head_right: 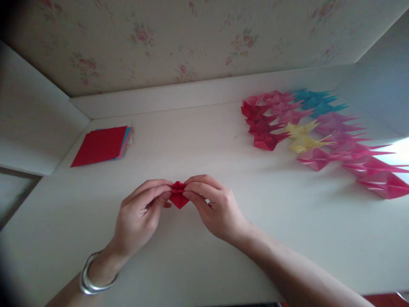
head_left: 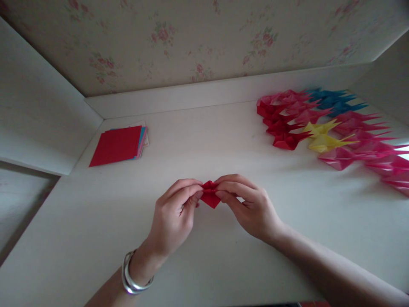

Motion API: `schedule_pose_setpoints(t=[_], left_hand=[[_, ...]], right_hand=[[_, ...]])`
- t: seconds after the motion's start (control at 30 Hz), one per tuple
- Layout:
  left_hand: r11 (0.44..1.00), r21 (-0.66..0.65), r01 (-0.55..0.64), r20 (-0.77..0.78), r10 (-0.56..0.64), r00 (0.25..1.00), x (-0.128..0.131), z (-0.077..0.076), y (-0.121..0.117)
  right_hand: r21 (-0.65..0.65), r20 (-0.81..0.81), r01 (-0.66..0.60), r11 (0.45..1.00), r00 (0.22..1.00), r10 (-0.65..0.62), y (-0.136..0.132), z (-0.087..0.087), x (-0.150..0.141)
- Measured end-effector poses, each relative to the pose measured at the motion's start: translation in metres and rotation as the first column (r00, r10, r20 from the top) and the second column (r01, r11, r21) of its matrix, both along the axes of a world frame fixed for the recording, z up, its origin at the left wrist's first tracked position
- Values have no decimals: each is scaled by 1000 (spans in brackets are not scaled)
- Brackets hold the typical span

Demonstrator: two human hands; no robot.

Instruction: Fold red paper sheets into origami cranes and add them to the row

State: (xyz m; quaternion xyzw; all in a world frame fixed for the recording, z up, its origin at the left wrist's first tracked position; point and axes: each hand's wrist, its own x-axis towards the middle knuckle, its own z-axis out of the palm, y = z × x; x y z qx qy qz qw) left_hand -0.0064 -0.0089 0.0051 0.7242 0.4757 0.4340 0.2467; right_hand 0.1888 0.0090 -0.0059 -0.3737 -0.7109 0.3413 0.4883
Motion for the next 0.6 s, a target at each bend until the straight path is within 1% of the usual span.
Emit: schedule_pose_setpoints(t=[0.1,0.17,0.23,0.33,0.4,0.43,0.6], left_hand=[[993,-119,-1,110,14,994,3,1,-1],[981,-193,-22,184,58,981,4,3,-1],[960,-272,-67,251,138,958,4,5,0],[928,-347,-138,302,249,920,3,7,1],[926,-342,-159,306,270,913,2,6,2],[930,-330,-160,305,266,914,2,6,2],[951,-256,-172,259,239,936,4,1,0]], right_hand=[[-18,9,34,999,999,-34,-1,0,-2],[-53,2,56,997,998,-56,-2,-1,-2],[-120,-23,79,990,996,-82,-3,-2,-2],[-274,-101,83,958,988,-114,-4,-6,-2],[-342,-152,59,938,982,-117,-3,-7,-2],[-354,-167,48,934,979,-114,-3,-8,-2],[-328,-149,-21,944,988,-29,-3,-3,-2]])
